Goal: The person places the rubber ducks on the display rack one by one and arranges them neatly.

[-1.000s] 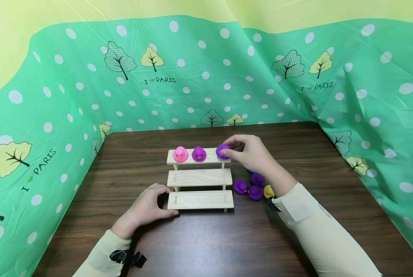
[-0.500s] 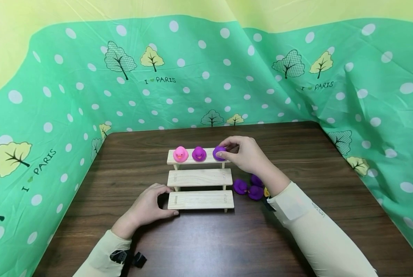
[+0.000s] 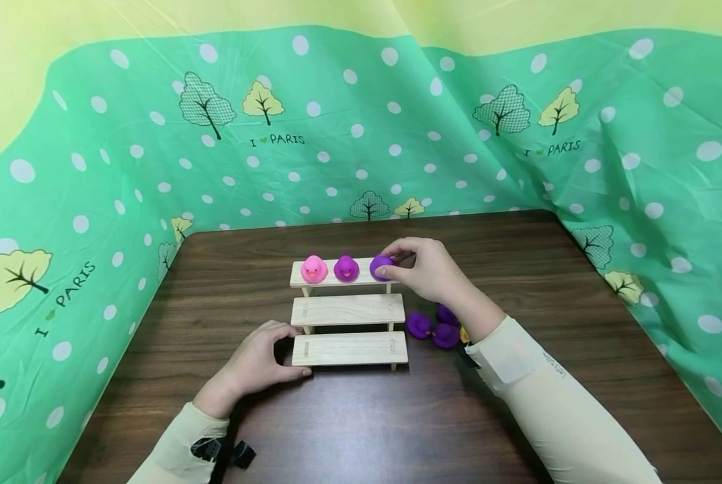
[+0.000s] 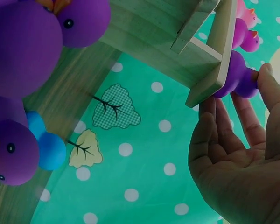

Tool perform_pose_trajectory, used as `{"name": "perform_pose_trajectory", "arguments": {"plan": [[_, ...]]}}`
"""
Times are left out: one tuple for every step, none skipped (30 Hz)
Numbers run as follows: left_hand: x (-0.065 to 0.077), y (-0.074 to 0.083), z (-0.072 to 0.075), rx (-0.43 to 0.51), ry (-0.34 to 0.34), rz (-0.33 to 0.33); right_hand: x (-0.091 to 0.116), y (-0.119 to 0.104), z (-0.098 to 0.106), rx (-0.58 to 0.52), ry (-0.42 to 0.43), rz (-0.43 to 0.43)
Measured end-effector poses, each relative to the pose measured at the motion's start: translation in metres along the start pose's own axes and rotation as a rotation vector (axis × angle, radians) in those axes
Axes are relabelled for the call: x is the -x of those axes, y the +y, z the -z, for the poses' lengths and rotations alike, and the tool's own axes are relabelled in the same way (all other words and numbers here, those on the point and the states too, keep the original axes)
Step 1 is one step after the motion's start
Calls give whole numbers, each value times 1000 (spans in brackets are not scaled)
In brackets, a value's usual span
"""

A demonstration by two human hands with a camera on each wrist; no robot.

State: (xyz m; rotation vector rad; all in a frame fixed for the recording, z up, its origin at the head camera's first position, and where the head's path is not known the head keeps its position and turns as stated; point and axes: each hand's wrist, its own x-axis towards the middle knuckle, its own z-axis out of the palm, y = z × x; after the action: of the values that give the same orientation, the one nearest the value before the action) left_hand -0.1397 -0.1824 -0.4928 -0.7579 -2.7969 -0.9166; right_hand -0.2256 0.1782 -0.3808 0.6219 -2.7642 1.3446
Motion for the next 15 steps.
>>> {"name": "perform_pose_trajectory", "arguments": {"plan": [[0, 0, 0, 0, 0, 1, 0, 0, 1, 2, -3, -5], [0, 0, 0, -2, 1, 2, 1, 0, 2, 2, -2, -9], [0, 0, 0, -3, 3, 2, 2, 0, 3, 3, -2, -13], [0, 0, 0, -4, 3, 4, 2, 0, 4, 6, -1, -16], [0, 0, 0, -4, 3, 6, 3, 0, 5, 7, 6, -21], [1, 0, 0, -4, 2, 7, 4, 1, 7, 7, 13, -25], [1, 0, 0, -5, 3, 8, 5, 2, 9, 12, 21, -27], [1, 0, -1, -6, 3, 9, 6, 4, 11, 20, 31, -29], [1, 0, -1, -8, 3, 10, 7, 6, 13, 34, 38, -32], [0, -1, -1, -10, 2, 11, 8, 8, 16, 45, 46, -37], [1, -1, -1, -11, 4, 10, 9, 11, 18, 56, 52, -43], [1, 0, -1, -11, 4, 9, 10, 14, 21, 65, 54, -51], [1, 0, -1, -12, 4, 9, 12, 17, 23, 73, 55, -59], [1, 0, -1, -12, 4, 8, 13, 21, 26, 82, 55, -68], [0, 0, 0, -12, 3, 9, 15, 25, 28, 93, 51, -75]]}}
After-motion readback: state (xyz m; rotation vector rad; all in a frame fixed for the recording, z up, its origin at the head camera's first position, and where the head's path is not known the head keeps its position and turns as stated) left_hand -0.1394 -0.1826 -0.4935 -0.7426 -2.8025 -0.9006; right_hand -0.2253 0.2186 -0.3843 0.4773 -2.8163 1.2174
